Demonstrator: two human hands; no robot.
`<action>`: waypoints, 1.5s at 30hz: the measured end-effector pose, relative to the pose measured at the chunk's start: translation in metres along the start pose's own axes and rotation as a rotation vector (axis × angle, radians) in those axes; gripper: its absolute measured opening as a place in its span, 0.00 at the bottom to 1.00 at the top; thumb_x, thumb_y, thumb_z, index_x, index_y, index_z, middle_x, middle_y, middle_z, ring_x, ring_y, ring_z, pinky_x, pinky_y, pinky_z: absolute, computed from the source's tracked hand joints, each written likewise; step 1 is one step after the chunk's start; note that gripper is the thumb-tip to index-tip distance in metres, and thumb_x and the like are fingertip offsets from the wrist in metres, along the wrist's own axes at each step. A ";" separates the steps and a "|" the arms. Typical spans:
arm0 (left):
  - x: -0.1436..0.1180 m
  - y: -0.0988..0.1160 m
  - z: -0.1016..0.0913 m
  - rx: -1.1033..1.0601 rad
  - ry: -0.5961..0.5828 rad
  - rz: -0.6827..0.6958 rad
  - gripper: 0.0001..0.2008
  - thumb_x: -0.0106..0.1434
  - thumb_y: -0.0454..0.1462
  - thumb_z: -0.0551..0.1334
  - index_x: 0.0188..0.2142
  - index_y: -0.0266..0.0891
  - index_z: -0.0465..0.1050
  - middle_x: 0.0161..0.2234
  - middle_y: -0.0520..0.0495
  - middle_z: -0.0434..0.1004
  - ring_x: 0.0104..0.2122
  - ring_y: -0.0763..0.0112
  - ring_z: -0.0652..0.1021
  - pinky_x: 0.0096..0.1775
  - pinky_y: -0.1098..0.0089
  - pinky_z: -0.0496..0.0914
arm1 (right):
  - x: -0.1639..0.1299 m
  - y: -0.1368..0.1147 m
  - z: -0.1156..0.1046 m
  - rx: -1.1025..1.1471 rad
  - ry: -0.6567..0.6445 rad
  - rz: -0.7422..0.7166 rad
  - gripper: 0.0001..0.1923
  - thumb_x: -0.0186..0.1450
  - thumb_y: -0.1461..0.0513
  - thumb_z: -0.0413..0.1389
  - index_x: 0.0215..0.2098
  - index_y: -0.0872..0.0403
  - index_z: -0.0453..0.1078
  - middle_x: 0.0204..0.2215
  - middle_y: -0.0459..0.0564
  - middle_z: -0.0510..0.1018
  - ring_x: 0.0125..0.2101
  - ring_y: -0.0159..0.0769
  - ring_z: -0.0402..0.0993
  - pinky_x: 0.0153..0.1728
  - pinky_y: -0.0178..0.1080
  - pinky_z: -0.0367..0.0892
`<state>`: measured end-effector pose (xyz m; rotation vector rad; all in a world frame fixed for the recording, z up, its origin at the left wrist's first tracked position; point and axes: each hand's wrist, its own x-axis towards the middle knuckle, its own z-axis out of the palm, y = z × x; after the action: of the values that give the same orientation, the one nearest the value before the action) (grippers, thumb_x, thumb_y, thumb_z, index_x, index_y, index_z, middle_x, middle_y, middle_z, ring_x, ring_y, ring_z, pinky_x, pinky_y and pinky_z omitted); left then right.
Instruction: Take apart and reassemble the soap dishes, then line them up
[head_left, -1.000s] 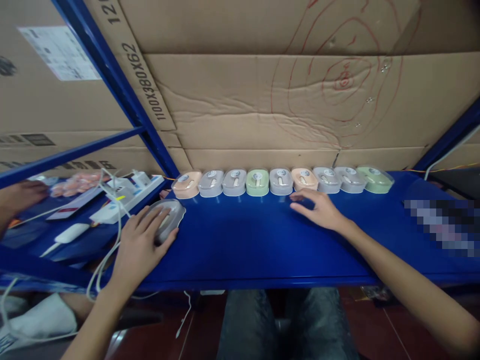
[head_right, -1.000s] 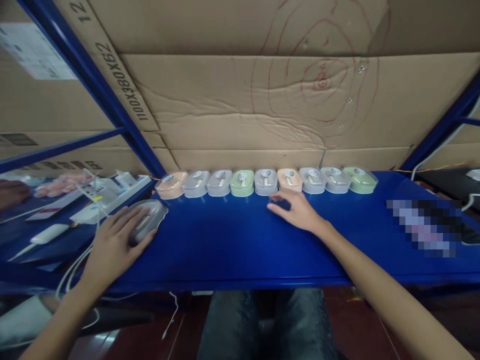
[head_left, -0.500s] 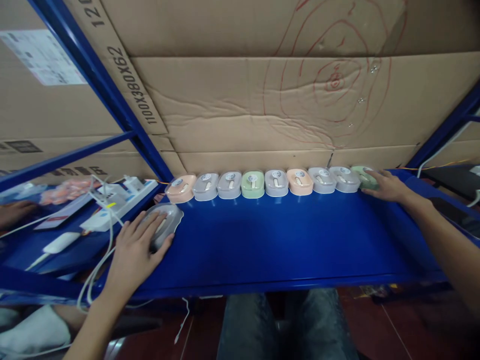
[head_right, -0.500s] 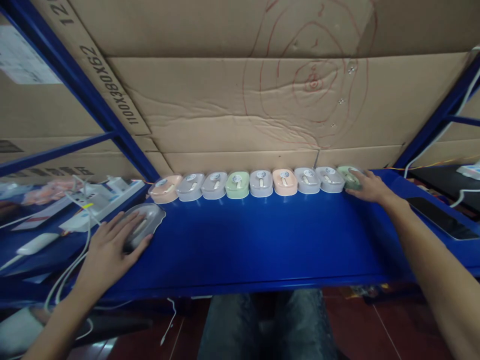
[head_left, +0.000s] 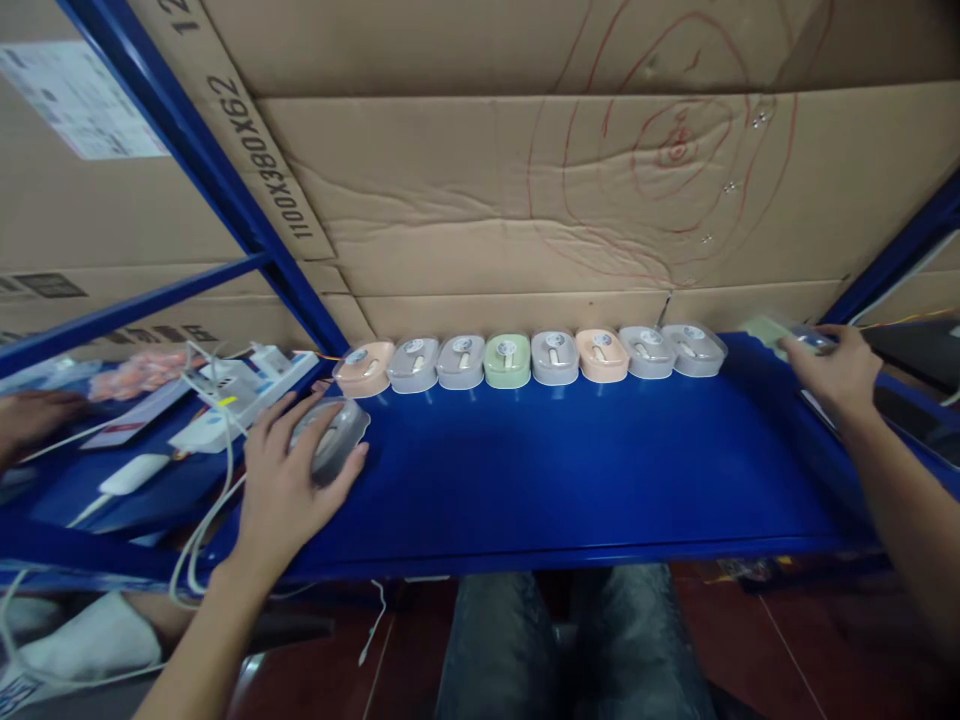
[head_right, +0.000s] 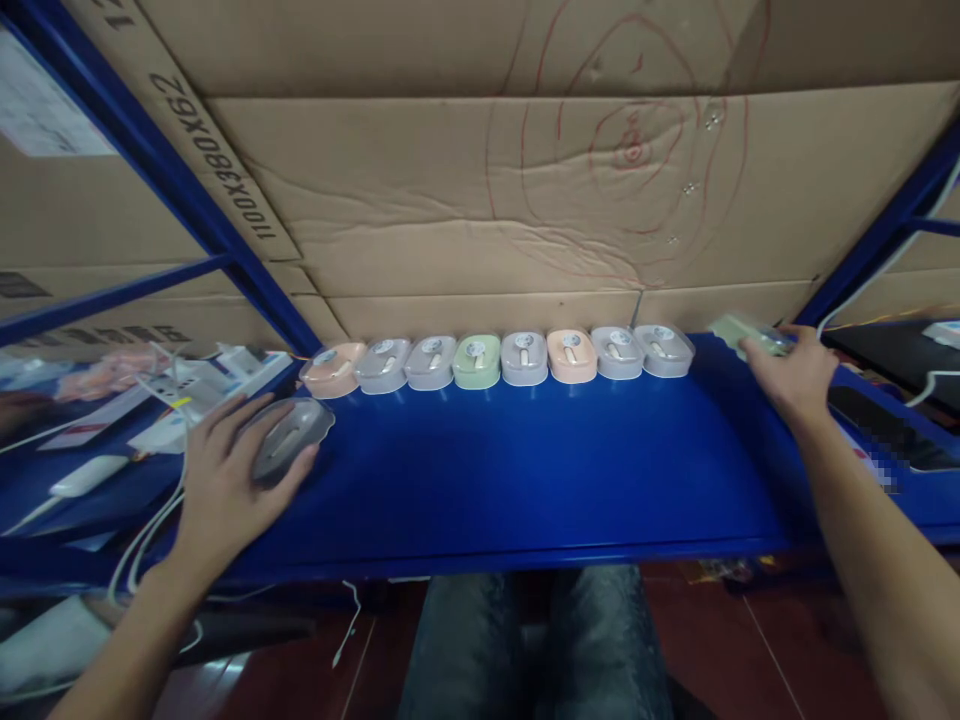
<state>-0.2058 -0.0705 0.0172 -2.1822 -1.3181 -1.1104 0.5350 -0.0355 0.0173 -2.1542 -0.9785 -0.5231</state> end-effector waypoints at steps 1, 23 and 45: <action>0.007 0.010 0.001 -0.024 0.018 0.012 0.28 0.68 0.43 0.70 0.65 0.57 0.70 0.69 0.49 0.72 0.71 0.37 0.68 0.71 0.31 0.62 | -0.004 -0.006 -0.006 0.081 0.023 0.056 0.30 0.63 0.49 0.64 0.58 0.57 0.78 0.49 0.69 0.84 0.47 0.57 0.79 0.50 0.53 0.68; 0.077 0.133 0.145 -0.831 -0.566 0.199 0.45 0.55 0.52 0.79 0.67 0.47 0.67 0.63 0.38 0.75 0.64 0.43 0.76 0.66 0.40 0.70 | -0.199 -0.205 -0.010 0.891 -0.830 -1.131 0.46 0.59 0.61 0.67 0.73 0.44 0.58 0.65 0.59 0.70 0.64 0.58 0.70 0.64 0.61 0.70; 0.072 0.133 0.146 -0.801 -0.573 0.098 0.51 0.49 0.52 0.81 0.68 0.47 0.64 0.66 0.38 0.75 0.64 0.42 0.77 0.66 0.41 0.70 | -0.202 -0.208 0.005 0.924 -0.885 -0.975 0.40 0.63 0.45 0.72 0.69 0.42 0.67 0.60 0.55 0.76 0.60 0.55 0.76 0.61 0.58 0.74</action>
<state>-0.0084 -0.0014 -0.0064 -3.3035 -1.0256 -1.1449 0.2477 -0.0330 -0.0178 -0.8981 -2.1975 0.4986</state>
